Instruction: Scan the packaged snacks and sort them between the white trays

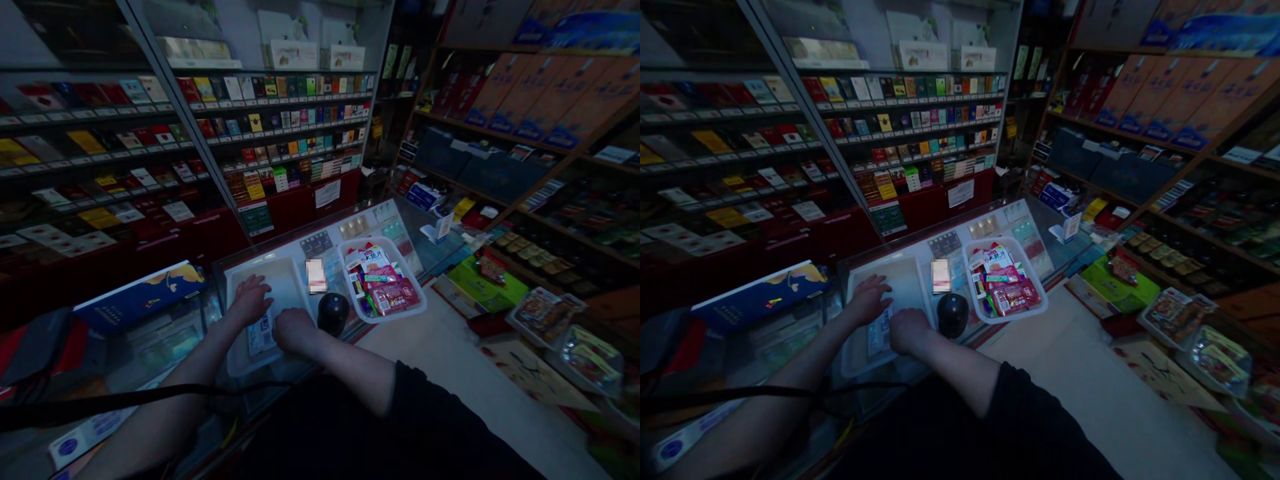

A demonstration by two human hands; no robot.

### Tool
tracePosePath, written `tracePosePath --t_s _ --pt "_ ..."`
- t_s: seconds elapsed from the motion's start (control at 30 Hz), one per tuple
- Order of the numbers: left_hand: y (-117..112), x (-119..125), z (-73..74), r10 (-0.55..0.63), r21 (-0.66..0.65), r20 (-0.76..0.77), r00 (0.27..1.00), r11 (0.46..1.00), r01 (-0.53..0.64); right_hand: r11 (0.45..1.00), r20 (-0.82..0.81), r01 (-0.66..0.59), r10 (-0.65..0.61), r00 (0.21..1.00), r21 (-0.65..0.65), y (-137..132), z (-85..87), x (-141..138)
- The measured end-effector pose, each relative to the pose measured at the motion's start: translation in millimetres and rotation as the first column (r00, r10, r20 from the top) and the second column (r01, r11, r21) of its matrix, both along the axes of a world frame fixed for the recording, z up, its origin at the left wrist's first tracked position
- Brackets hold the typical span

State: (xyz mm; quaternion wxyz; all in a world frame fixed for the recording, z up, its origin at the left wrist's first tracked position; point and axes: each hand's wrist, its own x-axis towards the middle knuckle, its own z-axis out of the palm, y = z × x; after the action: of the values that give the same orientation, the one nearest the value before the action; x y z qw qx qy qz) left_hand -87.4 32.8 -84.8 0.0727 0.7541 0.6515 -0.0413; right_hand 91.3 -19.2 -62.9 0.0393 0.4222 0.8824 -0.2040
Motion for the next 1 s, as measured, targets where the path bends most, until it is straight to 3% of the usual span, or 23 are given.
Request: tracePosePath --t_s 0.23,0.43,0.57,0.77,1.0 --pt "8.6 71.7 23.6 -0.11 0.176 0.167 0.98 0.981 0.08 0.962 -0.103 0.255 -0.245 0.964 0.095 7.5 34.2 69.5" --pt "16.4 145.3 36.1 -0.238 0.28 0.321 0.917 0.948 0.149 0.862 -0.254 0.477 -0.428 0.867 0.174 17.0 43.8 144.9" --pt "21.1 195.6 41.6 -0.28 0.26 0.356 0.891 0.946 0.194 0.78 -0.305 0.598 -0.533 0.789 0.185 29.2 37.0 197.6" --pt "27.6 256.2 36.4 -0.242 0.144 0.222 0.945 0.966 0.214 0.605 -0.274 0.747 -0.696 0.664 0.275 38.0 13.0 255.3" --pt "40.8 288.8 20.4 -0.212 0.016 0.078 0.974 0.977 0.211 0.614 -0.183 0.756 -0.736 0.652 0.226 42.2 -5.7 276.4"
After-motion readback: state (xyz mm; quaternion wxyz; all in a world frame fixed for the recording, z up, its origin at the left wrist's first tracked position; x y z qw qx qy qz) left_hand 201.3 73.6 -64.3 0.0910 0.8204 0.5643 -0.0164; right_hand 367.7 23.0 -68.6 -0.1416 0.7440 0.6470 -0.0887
